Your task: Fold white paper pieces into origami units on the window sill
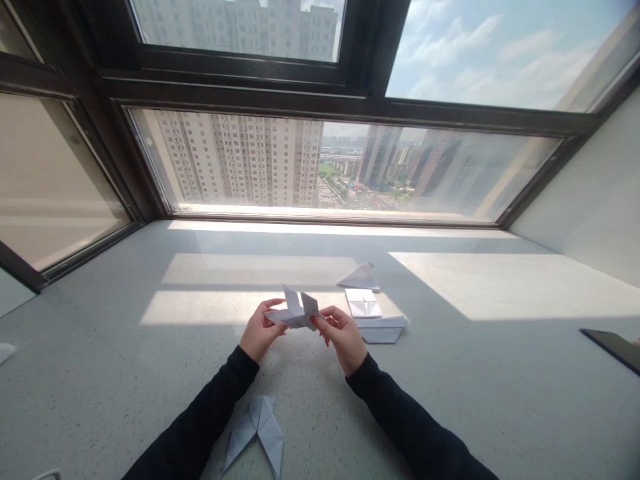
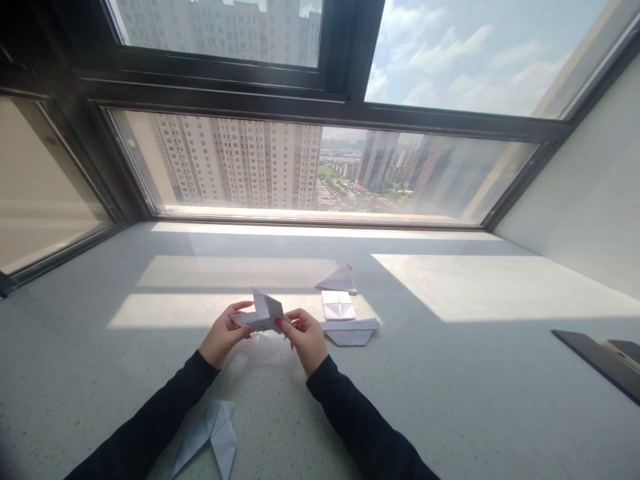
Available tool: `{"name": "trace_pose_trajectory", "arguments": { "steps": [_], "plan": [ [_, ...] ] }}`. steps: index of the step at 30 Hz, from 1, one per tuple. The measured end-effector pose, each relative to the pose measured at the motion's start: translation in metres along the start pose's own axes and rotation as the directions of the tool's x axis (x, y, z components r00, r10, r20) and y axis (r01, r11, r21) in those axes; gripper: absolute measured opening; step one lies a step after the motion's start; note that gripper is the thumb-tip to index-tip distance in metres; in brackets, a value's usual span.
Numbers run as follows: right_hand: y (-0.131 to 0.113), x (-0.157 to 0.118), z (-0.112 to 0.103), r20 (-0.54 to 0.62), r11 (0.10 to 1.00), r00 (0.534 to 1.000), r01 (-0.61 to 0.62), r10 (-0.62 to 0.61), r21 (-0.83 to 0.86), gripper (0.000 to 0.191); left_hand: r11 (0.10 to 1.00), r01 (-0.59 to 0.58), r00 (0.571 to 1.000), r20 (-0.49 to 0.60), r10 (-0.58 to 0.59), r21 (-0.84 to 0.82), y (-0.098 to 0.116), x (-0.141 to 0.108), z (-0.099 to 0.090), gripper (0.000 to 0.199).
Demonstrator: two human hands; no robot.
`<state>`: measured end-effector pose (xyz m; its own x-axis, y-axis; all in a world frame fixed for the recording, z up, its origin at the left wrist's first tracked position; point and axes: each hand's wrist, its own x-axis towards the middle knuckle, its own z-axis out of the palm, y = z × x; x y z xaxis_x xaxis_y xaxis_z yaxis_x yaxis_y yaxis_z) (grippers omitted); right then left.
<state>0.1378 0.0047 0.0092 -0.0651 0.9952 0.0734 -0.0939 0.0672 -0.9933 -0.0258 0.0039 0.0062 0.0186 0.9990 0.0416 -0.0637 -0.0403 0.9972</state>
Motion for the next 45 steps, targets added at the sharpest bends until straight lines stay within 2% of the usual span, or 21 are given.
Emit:
{"name": "trace_pose_trajectory", "arguments": {
  "steps": [3,8,13,18,26,30,33,37,40,43,45],
  "plan": [
    [-0.002,-0.002,0.001,0.008,1.000,1.000,0.005,-0.005,0.000,0.028,1.000,-0.006,1.000,0.030,0.007,-0.018,-0.001,-0.001,0.003,0.046],
    [-0.001,-0.004,0.002,0.144,0.999,0.989,-0.032,0.038,-0.044,0.031,0.999,0.013,0.987,0.163,-0.006,-0.041,0.000,-0.004,0.006,0.046],
    [0.003,-0.003,0.001,0.131,0.991,0.991,-0.004,0.022,-0.133,0.030,0.999,-0.008,0.969,0.248,0.020,-0.050,0.004,-0.006,0.005,0.051],
    [0.002,-0.002,-0.003,0.162,0.978,0.987,0.044,-0.010,-0.205,0.027,1.000,0.013,0.949,0.317,-0.004,-0.026,0.012,-0.009,0.006,0.061],
    [0.005,-0.002,-0.006,0.185,0.936,0.983,0.080,-0.016,-0.343,0.027,0.988,-0.124,0.947,0.310,0.089,0.093,0.006,-0.008,0.005,0.051],
    [0.008,-0.002,-0.006,0.084,0.887,0.987,0.161,-0.138,-0.432,0.041,0.939,-0.249,0.935,0.311,0.169,0.238,0.004,-0.008,0.002,0.042],
    [0.006,-0.001,-0.007,0.110,0.838,0.976,0.220,-0.190,-0.499,0.028,0.883,-0.324,0.927,0.300,0.225,0.340,0.006,-0.010,0.002,0.041],
    [0.003,-0.001,-0.008,0.121,0.881,0.984,0.173,-0.132,-0.441,0.027,0.884,-0.337,0.932,0.249,0.264,0.325,0.012,-0.010,0.003,0.052],
    [0.001,-0.002,-0.007,0.122,0.909,0.980,0.190,-0.155,-0.370,0.028,0.850,-0.361,0.925,0.265,0.273,0.384,0.014,-0.009,0.003,0.033],
    [0.001,-0.002,-0.007,0.155,0.840,0.960,0.280,-0.234,-0.466,0.025,0.741,-0.399,0.917,0.262,0.302,0.540,0.011,-0.008,0.003,0.016],
    [0.002,-0.002,-0.007,0.229,0.707,0.930,0.369,-0.289,-0.604,0.023,0.687,-0.410,0.912,0.297,0.284,0.600,0.007,-0.007,0.003,0.012]
  ]
}}
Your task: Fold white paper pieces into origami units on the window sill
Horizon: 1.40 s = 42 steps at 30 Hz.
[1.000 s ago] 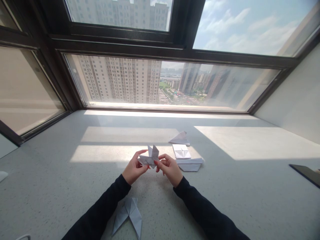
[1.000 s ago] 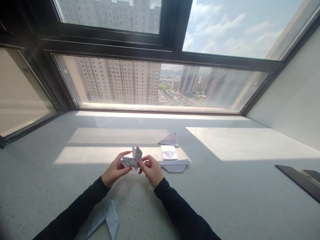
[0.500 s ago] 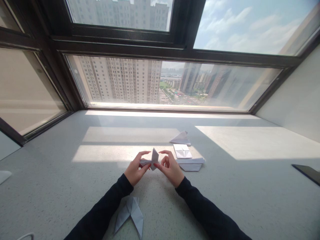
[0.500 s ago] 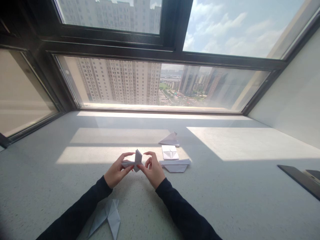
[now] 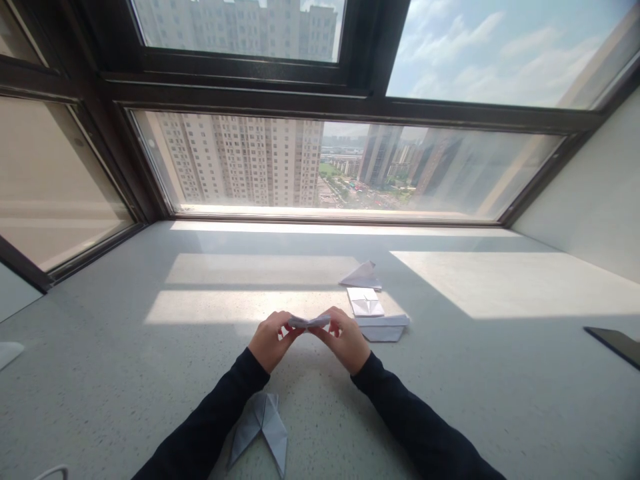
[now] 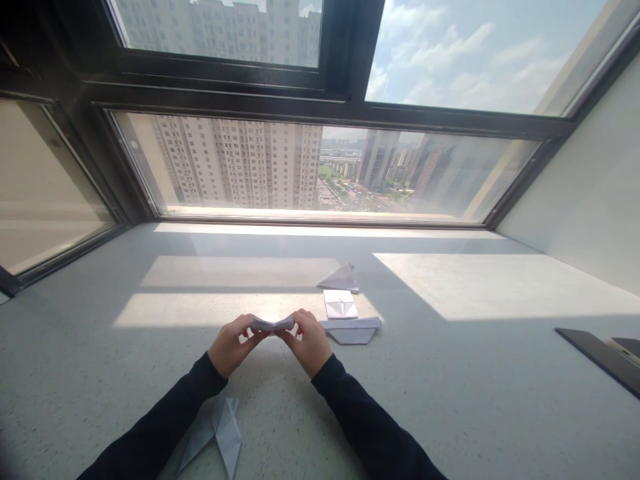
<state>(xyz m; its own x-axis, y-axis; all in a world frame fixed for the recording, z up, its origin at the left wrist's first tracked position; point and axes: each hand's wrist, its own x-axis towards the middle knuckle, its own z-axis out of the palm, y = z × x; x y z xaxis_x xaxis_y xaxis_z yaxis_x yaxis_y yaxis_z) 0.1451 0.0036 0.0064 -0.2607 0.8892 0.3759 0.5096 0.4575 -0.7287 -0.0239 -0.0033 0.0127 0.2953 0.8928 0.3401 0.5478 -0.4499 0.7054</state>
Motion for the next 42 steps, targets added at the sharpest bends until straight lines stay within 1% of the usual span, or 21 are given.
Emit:
{"name": "trace_pose_trajectory", "arguments": {
  "steps": [2,4,8,12,16,17,18,20,21,22,24,26,28,29,31,33,35,37,38,40,42],
  "plan": [
    [0.002,0.000,0.000,0.077,0.980,0.994,0.091,-0.079,-0.176,0.022,1.000,-0.014,0.997,0.075,0.013,0.016,-0.003,-0.001,0.003,0.011],
    [0.004,-0.001,0.001,0.133,0.952,0.984,0.149,-0.116,-0.269,0.022,0.999,-0.034,0.994,0.104,0.037,-0.026,-0.005,-0.001,0.006,0.010],
    [0.005,-0.002,0.004,0.129,0.932,0.981,0.177,-0.142,-0.317,0.019,0.994,-0.060,0.995,0.068,0.067,-0.090,-0.004,-0.002,0.009,0.012],
    [0.009,-0.003,0.007,0.141,0.934,0.985,0.145,-0.104,-0.325,0.019,0.998,-0.007,0.994,0.105,0.013,-0.058,-0.008,-0.002,0.008,0.014],
    [0.002,-0.001,-0.004,-0.069,0.948,0.997,-0.054,0.034,-0.314,0.024,0.990,0.085,0.995,-0.049,-0.091,-0.115,-0.015,0.003,0.000,0.014],
    [-0.004,-0.002,-0.006,-0.076,0.944,0.995,-0.078,0.056,-0.320,0.026,0.984,0.115,0.987,-0.098,-0.129,-0.134,-0.017,0.004,-0.003,0.015],
    [-0.012,-0.004,-0.007,-0.041,0.942,0.997,-0.068,0.057,-0.330,0.027,0.977,0.143,0.977,-0.132,-0.164,-0.159,-0.019,0.005,-0.006,0.015],
    [-0.031,-0.010,-0.001,0.158,0.945,0.987,0.064,-0.013,-0.322,0.027,0.957,0.177,0.962,-0.164,-0.218,-0.229,-0.022,0.007,-0.010,0.016],
    [-0.040,-0.015,0.005,0.292,0.948,0.953,0.166,-0.083,-0.271,0.025,0.945,0.185,0.958,-0.165,-0.235,-0.271,-0.024,0.008,-0.011,0.016],
    [-0.050,-0.019,0.013,0.413,0.943,0.896,0.263,-0.161,-0.203,0.032,0.931,0.189,0.956,-0.160,-0.247,-0.311,-0.025,0.008,-0.011,0.016],
    [-0.063,-0.027,0.030,0.588,0.908,0.766,0.401,-0.260,-0.120,0.054,0.904,0.196,0.952,-0.147,-0.268,-0.379,-0.027,0.009,-0.011,0.017],
    [-0.069,-0.030,0.043,0.689,0.889,0.678,0.446,-0.257,-0.107,0.057,0.874,0.214,0.945,-0.133,-0.298,-0.436,-0.027,0.010,-0.011,0.018],
    [-0.068,-0.028,0.048,0.733,0.905,0.649,0.409,-0.202,-0.113,0.048,0.841,0.245,0.933,-0.120,-0.340,-0.482,-0.027,0.011,-0.013,0.020],
    [-0.066,-0.026,0.047,0.736,0.923,0.654,0.369,-0.175,-0.109,0.043,0.827,0.261,0.926,-0.112,-0.360,-0.498,-0.027,0.011,-0.014,0.021],
    [-0.058,-0.021,0.040,0.701,0.962,0.701,0.261,-0.128,-0.085,0.038,0.808,0.285,0.916,-0.100,-0.388,-0.516,-0.027,0.012,-0.016,0.024],
    [-0.048,-0.016,0.029,0.619,0.993,0.782,0.111,-0.072,-0.026,0.035,0.796,0.298,0.912,-0.089,-0.400,-0.526,-0.028,0.012,-0.017,0.026],
    [-0.037,-0.010,0.019,0.497,0.990,0.867,-0.095,0.030,0.107,0.033,0.780,0.315,0.908,-0.069,-0.414,-0.541,-0.028,0.012,-0.017,0.029],
    [-0.026,-0.004,0.010,0.354,0.913,0.921,-0.278,0.165,0.299,0.031,0.762,0.335,0.904,-0.041,-0.427,-0.554,-0.028,0.011,-0.014,0.032],
    [-0.021,-0.001,0.007,0.278,0.857,0.935,-0.323,0.222,0.401,0.031,0.753,0.346,0.902,-0.023,-0.432,-0.559,-0.027,0.011,-0.013,0.033],
    [-0.012,0.004,0.004,0.129,0.755,0.944,-0.321,0.304,0.572,0.034,0.739,0.367,0.899,0.013,-0.438,-0.565,-0.025,0.010,-0.010,0.037],
    [-0.004,0.006,0.002,0.022,0.690,0.936,-0.274,0.350,0.670,0.038,0.723,0.394,0.896,0.061,-0.441,-0.568,-0.021,0.009,-0.007,0.039]
  ]
}}
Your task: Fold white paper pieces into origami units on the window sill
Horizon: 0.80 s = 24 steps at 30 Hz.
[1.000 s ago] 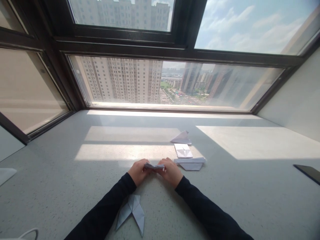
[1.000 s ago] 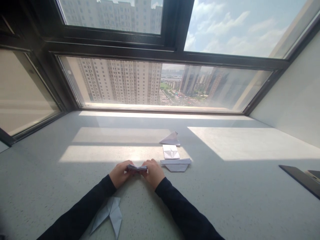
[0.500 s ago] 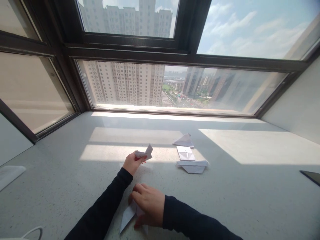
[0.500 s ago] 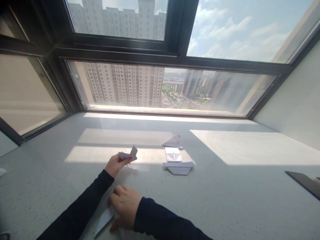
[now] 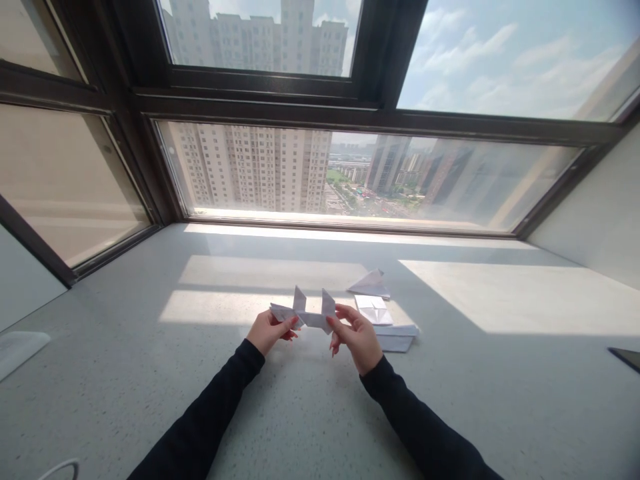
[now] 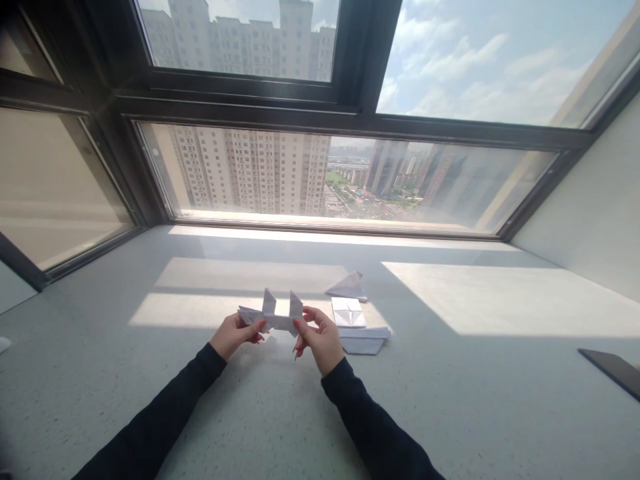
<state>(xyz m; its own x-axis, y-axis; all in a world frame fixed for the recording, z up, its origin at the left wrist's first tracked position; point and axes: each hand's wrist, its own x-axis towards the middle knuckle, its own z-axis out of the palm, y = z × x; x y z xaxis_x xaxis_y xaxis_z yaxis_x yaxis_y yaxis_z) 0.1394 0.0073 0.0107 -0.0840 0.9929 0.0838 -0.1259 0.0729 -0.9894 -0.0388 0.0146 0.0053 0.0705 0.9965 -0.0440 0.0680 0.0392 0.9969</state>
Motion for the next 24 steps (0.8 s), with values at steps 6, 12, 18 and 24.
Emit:
{"name": "trace_pose_trajectory", "arguments": {
  "steps": [6,12,18,24],
  "plan": [
    [0.005,0.000,-0.005,-0.093,1.000,0.996,0.002,-0.002,-0.002,0.030,0.994,0.102,0.985,0.142,-0.096,-0.034,0.002,-0.006,0.008,0.037],
    [-0.001,-0.005,0.001,0.034,0.998,0.999,-0.005,0.008,-0.062,0.030,0.990,0.127,0.976,0.186,-0.113,-0.062,0.001,-0.009,0.014,0.034],
    [0.002,-0.007,0.002,0.166,0.983,0.986,0.034,-0.004,-0.182,0.029,0.985,0.150,0.953,0.279,-0.120,-0.089,0.003,-0.011,0.014,0.035],
    [0.011,-0.004,-0.001,0.158,0.978,0.987,0.059,-0.027,-0.201,0.033,0.987,0.137,0.929,0.357,-0.099,-0.083,0.001,-0.010,0.010,0.033]
  ]
}}
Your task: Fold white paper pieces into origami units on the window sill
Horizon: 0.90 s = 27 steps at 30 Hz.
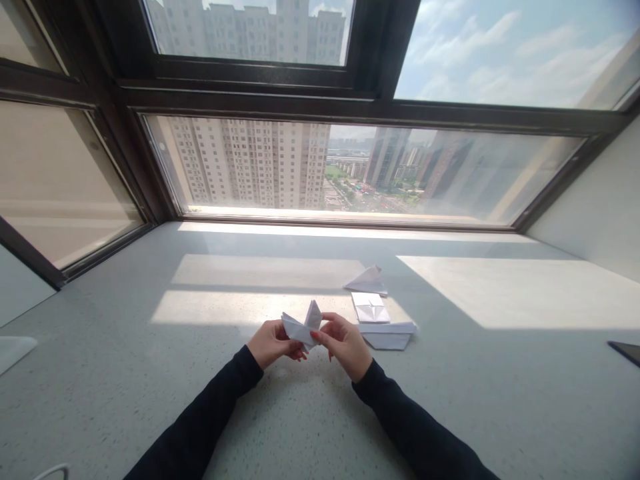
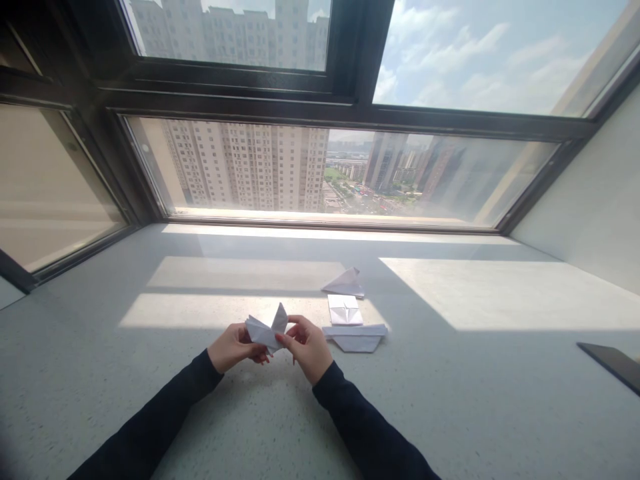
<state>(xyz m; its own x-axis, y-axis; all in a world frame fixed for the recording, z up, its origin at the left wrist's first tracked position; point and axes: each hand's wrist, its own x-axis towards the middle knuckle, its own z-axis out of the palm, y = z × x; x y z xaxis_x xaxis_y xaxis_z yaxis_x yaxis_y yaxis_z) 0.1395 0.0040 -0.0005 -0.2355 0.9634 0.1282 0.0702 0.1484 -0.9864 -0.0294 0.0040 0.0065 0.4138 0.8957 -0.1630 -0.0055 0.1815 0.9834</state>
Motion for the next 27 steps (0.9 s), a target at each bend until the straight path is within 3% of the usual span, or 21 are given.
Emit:
{"name": "trace_pose_trajectory", "arguments": {
  "steps": [6,13,22,27],
  "plan": [
    [0.0066,0.0010,-0.0001,-0.016,0.999,1.000,-0.013,0.013,-0.030,0.031,0.999,0.009,0.998,0.063,-0.007,-0.036,-0.0042,0.0009,-0.0018,0.032],
    [0.0040,0.0012,-0.0013,-0.050,0.991,0.999,0.013,-0.020,-0.131,0.027,0.996,-0.082,0.985,0.153,0.078,0.021,0.0005,-0.0021,-0.0013,0.033],
    [-0.0001,-0.0019,0.0009,-0.041,0.974,0.998,0.027,-0.037,-0.224,0.023,0.994,-0.058,0.998,0.000,0.058,0.088,0.0005,-0.0021,0.0020,0.034],
    [0.0009,-0.0010,-0.0005,-0.125,0.972,0.988,0.058,-0.088,-0.227,0.043,0.971,-0.132,0.991,-0.010,0.137,0.199,0.0007,-0.0017,0.0016,0.034]
  ]
}}
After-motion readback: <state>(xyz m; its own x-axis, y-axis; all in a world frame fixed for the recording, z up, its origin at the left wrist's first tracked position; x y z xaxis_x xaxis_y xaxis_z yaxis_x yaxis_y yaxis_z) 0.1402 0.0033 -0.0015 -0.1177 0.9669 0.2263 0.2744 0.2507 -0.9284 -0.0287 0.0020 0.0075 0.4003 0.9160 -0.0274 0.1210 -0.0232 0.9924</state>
